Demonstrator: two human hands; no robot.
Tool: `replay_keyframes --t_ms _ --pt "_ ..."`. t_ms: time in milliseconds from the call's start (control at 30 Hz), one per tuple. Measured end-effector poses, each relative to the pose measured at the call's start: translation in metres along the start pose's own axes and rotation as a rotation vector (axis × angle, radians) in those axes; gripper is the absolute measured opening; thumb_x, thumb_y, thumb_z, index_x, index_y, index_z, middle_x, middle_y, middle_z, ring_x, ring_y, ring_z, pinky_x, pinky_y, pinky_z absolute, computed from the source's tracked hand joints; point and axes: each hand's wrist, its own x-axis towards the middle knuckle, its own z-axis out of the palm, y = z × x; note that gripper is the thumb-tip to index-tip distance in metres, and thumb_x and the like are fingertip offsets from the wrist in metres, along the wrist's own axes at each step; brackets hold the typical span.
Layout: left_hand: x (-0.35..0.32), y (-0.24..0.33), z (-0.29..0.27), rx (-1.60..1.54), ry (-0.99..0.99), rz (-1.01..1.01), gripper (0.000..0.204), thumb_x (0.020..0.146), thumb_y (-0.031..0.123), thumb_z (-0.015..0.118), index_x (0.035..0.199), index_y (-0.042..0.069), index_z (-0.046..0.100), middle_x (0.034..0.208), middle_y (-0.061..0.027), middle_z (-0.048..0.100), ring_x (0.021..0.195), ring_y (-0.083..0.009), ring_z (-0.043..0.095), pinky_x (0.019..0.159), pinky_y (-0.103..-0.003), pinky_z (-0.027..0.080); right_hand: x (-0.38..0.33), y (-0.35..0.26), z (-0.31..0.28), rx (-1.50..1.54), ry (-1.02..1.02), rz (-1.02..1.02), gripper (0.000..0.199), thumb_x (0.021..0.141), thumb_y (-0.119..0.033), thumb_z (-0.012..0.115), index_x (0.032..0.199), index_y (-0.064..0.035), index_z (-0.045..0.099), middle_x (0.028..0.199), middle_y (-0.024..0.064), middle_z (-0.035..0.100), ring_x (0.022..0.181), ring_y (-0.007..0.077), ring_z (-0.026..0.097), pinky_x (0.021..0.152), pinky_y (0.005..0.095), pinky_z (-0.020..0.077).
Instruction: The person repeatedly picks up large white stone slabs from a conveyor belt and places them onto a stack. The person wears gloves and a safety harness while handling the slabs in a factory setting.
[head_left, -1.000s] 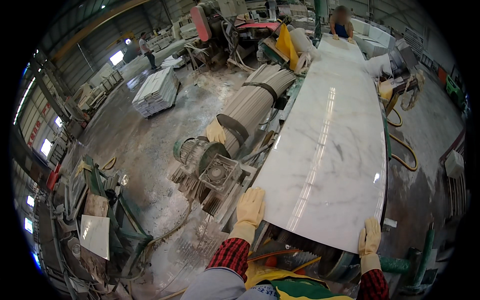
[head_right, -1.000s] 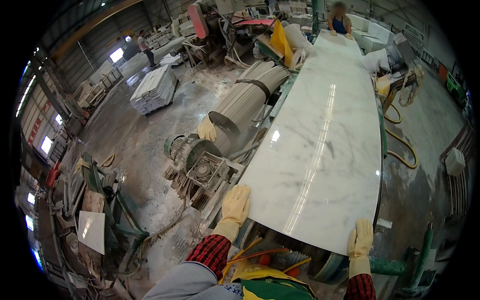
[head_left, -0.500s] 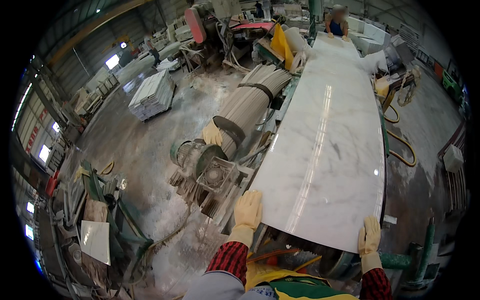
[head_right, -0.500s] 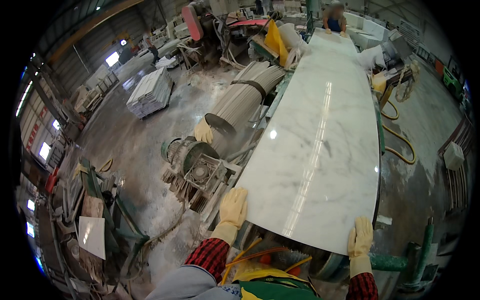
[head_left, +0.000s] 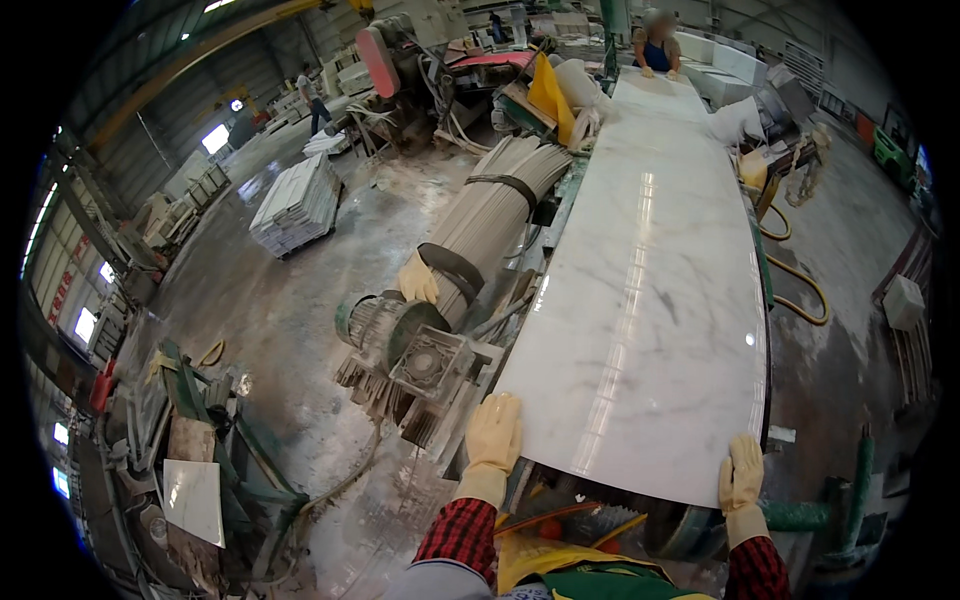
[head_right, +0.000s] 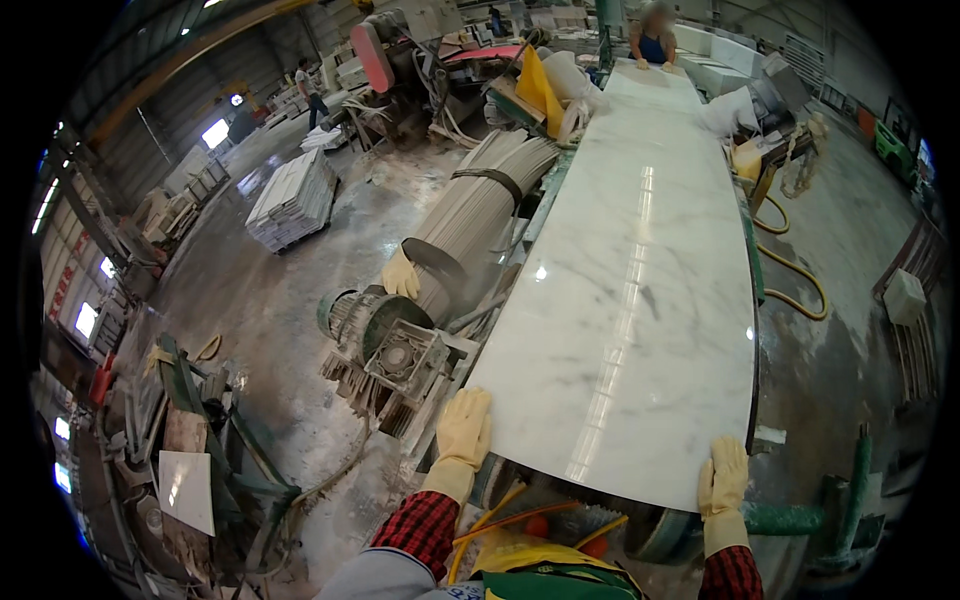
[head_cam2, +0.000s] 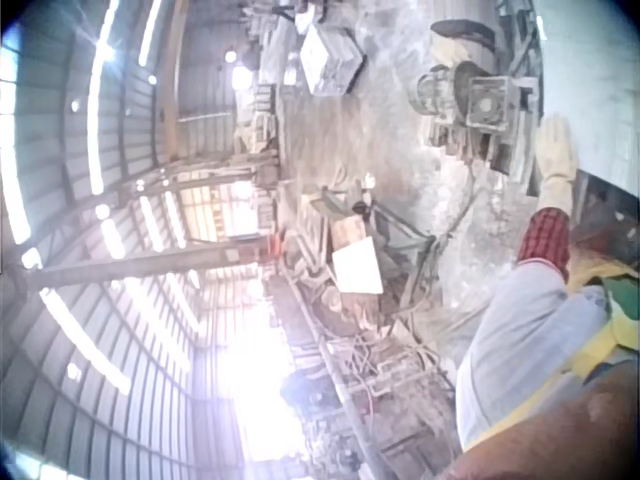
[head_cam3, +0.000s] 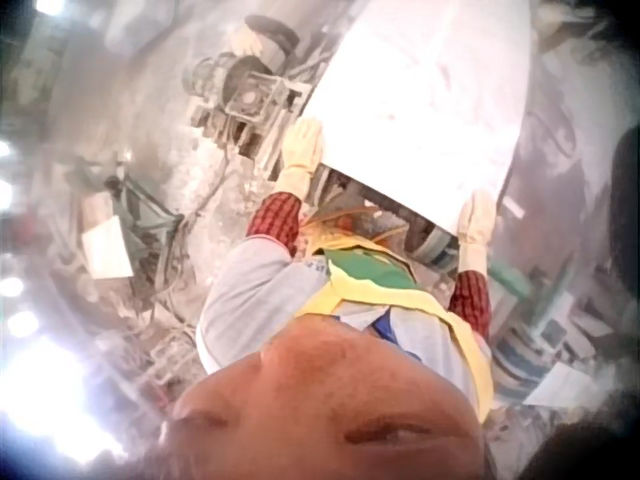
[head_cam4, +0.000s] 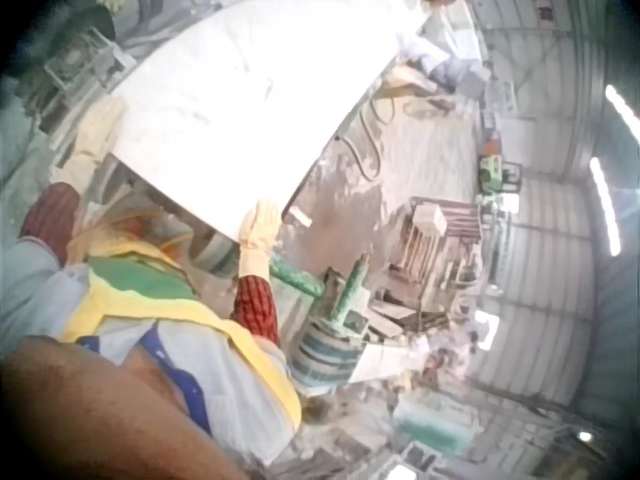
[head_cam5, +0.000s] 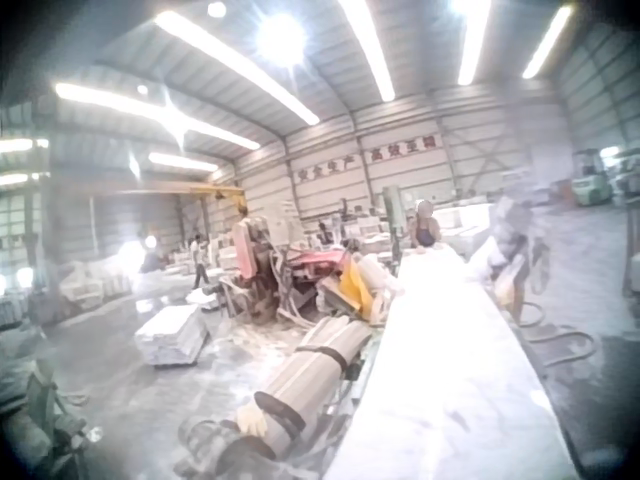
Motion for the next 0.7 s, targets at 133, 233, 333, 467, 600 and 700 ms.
replay_keyframes --t_ms 133,233,333,467,600,700 --pt "-0.003 0.0 0.0 0.008 0.021 0.009 0.029 0.086 0.016 0.069 0.113 0.008 0.065 0.119 -0.013 0.068 0.108 -0.0364 0.062 0.092 -0.05 0.051 -0.003 -0.001 0.0 0.004 0.017 -0.013 0.042 0.094 -0.013 0.063 0.134 0.0018 0.065 0.14 0.0293 0.063 0.132 0.0532 0.056 0.118 0.0604 0.0398" --pt "-0.007 -0.002 0.003 0.041 0.072 0.032 0.029 0.086 0.016 0.068 0.114 0.008 0.065 0.119 -0.0133 0.068 0.108 -0.0369 0.062 0.092 -0.05 0.051 -0.004 -0.003 -0.001 -0.002 0.02 -0.022 0.042 0.094 -0.012 0.064 0.134 0.0013 0.065 0.14 0.0287 0.063 0.132 0.0528 0.056 0.118 0.0606 0.0399" --pt "-0.008 -0.004 0.005 0.055 -0.004 0.012 0.029 0.087 0.016 0.067 0.114 0.008 0.065 0.119 -0.0139 0.068 0.109 -0.0375 0.062 0.093 -0.051 0.051 -0.009 0.002 0.001 0.0 0.038 -0.026 0.042 0.094 -0.013 0.064 0.134 0.0007 0.065 0.14 0.0281 0.064 0.132 0.0523 0.056 0.118 0.0608 0.0398" --pt "-0.009 -0.001 0.004 0.069 0.013 0.023 0.029 0.088 0.016 0.066 0.115 0.007 0.065 0.119 -0.0148 0.068 0.111 -0.0384 0.062 0.094 -0.051 0.051 -0.01 0.002 0.001 -0.021 0.013 0.001 0.042 0.094 -0.014 0.065 0.134 -0.0003 0.065 0.14 0.0267 0.064 0.133 0.05 0.057 0.118 0.0613 0.0394" --pt "-0.012 -0.001 0.001 0.078 0.06 0.036 0.028 0.09 0.017 0.066 0.116 0.007 0.066 0.12 -0.0143 0.068 0.112 -0.0382 0.062 0.097 -0.052 0.05 -0.002 -0.009 -0.007 -0.032 -0.026 -0.005 0.042 0.095 -0.017 0.065 0.134 -0.0015 0.066 0.14 0.0254 0.064 0.134 0.0479 0.056 0.12 0.062 0.0367" --pt "-0.015 -0.005 0.004 0.094 0.11 0.039 0.026 0.091 0.017 0.065 0.116 0.007 0.066 0.119 -0.0144 0.068 0.112 -0.0374 0.062 0.098 -0.052 0.049 0.001 -0.012 -0.009 -0.034 -0.052 0.015 0.043 0.096 -0.018 0.064 0.136 -0.0022 0.065 0.143 0.025 0.063 0.137 0.0472 0.055 0.122 0.062 0.034"
